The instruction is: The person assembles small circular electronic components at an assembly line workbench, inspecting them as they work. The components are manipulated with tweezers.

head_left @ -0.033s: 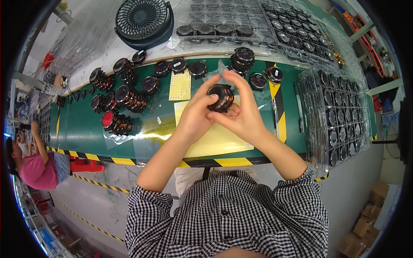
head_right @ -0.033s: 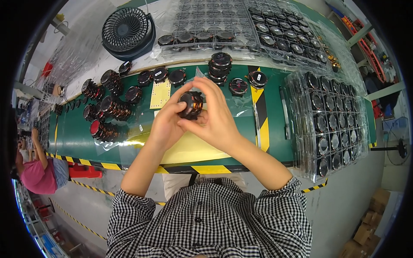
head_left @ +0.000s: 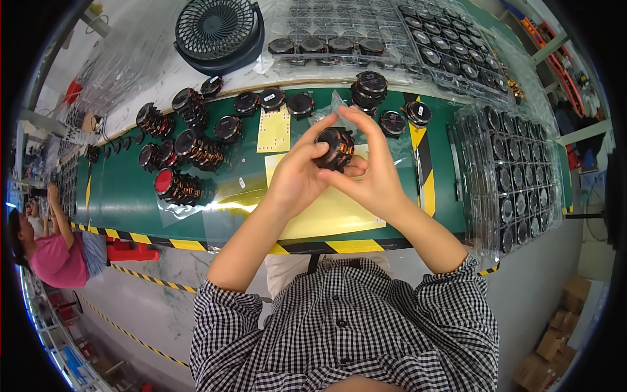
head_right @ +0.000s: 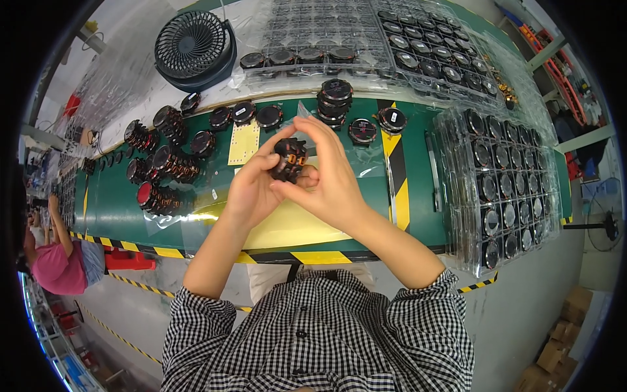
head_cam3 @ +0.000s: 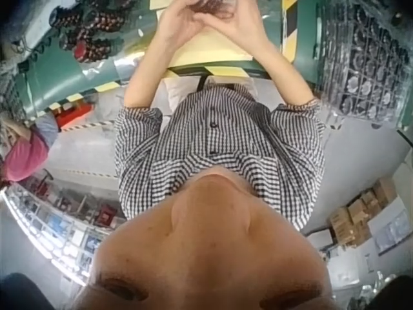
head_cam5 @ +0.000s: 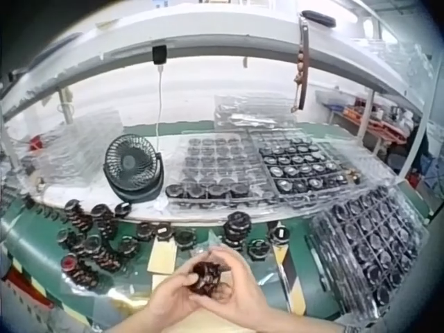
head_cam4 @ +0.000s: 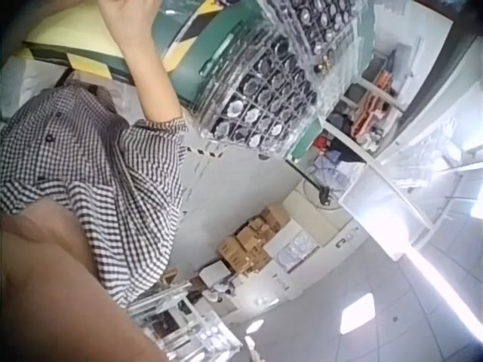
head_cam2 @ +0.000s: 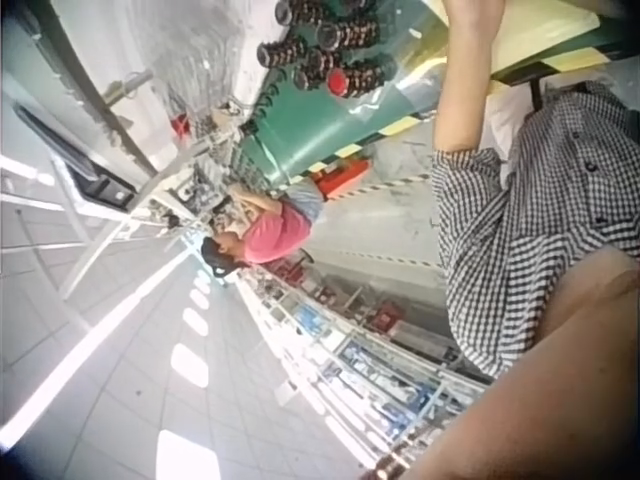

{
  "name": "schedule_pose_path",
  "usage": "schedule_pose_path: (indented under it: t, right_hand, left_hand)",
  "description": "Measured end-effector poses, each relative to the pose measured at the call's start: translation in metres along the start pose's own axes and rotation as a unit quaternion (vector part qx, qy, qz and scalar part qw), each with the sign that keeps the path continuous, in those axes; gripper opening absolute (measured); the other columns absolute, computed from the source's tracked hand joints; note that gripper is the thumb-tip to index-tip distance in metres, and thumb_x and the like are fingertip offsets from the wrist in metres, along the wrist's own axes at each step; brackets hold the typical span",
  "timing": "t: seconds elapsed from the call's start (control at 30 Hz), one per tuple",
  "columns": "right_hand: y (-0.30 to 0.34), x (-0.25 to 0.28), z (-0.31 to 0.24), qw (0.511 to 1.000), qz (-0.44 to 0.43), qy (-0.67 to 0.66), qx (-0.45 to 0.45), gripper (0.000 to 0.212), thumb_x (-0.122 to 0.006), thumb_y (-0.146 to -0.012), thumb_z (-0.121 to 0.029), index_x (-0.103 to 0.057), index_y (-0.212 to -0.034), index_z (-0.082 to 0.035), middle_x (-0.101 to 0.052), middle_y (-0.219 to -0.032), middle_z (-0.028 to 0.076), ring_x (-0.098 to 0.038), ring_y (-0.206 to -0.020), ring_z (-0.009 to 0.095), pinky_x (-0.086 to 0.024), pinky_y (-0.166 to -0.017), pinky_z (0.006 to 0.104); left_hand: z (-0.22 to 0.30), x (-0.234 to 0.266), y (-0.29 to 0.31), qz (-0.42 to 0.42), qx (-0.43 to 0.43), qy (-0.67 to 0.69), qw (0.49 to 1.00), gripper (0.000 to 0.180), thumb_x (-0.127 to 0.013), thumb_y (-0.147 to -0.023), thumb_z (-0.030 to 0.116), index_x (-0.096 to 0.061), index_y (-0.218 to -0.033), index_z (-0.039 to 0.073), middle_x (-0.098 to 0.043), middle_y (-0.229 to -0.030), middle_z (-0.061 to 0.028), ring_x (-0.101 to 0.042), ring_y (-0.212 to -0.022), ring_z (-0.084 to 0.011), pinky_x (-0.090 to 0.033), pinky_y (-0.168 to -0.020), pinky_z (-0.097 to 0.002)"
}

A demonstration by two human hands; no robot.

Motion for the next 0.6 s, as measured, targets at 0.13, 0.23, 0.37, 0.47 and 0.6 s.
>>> schedule_pose_path:
  t: [0.13,0.23,0.37,0.47,0.6]
  right_hand:
    - [0.002,-0.002,-0.008,0.999,-0.032,-0.007,0.044,0.078,-0.084,-0.065,-0.014,-0.045,-0.131,0.0,-0.053,-0.133,0.015,-0.042,-0.131,0.031,-0.036,-0.106,0.0399]
    - [0.003,0.006,-0.013,0.998,0.005,0.007,0.068,0.077,-0.085,-0.059,-0.022,-0.053,-0.126,-0.002,-0.057,-0.127,0.014,-0.053,-0.12,0.033,-0.047,-0.092,0.0378]
    - [0.003,0.01,-0.019,0.99,0.023,0.042,0.133,0.077,-0.085,-0.057,-0.023,-0.054,-0.124,0.0,-0.059,-0.124,0.012,-0.056,-0.116,0.033,-0.048,-0.091,0.0384]
    - [0.004,0.012,-0.022,0.988,0.03,0.053,0.142,0.075,-0.084,-0.058,-0.024,-0.055,-0.122,0.001,-0.061,-0.12,0.012,-0.056,-0.114,0.033,-0.047,-0.092,0.0413]
    - [0.005,0.012,-0.02,0.986,0.029,0.074,0.147,0.071,-0.084,-0.059,-0.025,-0.057,-0.12,0.0,-0.061,-0.117,0.014,-0.058,-0.111,0.033,-0.046,-0.093,0.0445]
  left_hand:
    - [-0.004,-0.003,0.003,-0.102,0.014,0.066,0.993,0.054,-0.04,-0.09,0.021,-0.031,-0.14,-0.001,-0.052,-0.125,-0.0221,-0.06,-0.106,-0.0374,-0.048,-0.094,-0.0479]
    - [-0.009,-0.006,0.003,-0.152,0.015,0.105,0.983,0.06,-0.043,-0.09,0.019,-0.022,-0.144,0.002,-0.053,-0.123,-0.0252,-0.06,-0.104,-0.0419,-0.048,-0.094,-0.0473]
    - [-0.012,-0.008,0.003,-0.166,0.018,0.097,0.981,0.061,-0.043,-0.091,0.021,-0.022,-0.145,0.002,-0.053,-0.123,-0.0252,-0.059,-0.106,-0.042,-0.047,-0.095,-0.0476]
    - [-0.014,-0.01,0.003,-0.2,0.016,0.12,0.972,0.062,-0.042,-0.091,0.022,-0.021,-0.146,0.003,-0.052,-0.124,-0.0254,-0.059,-0.107,-0.0417,-0.046,-0.096,-0.0482]
    - [-0.016,-0.006,0.004,-0.183,0.026,0.12,0.975,0.062,-0.041,-0.09,0.023,-0.021,-0.145,0.003,-0.052,-0.124,-0.0255,-0.058,-0.108,-0.0414,-0.045,-0.098,-0.0488]
Point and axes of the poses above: each hand's wrist, its own y-axis away from the middle knuckle, its own x-axis out of the back of the hand, z = x × y, the point moved 6 cm from there along -y, towards the middle knuckle
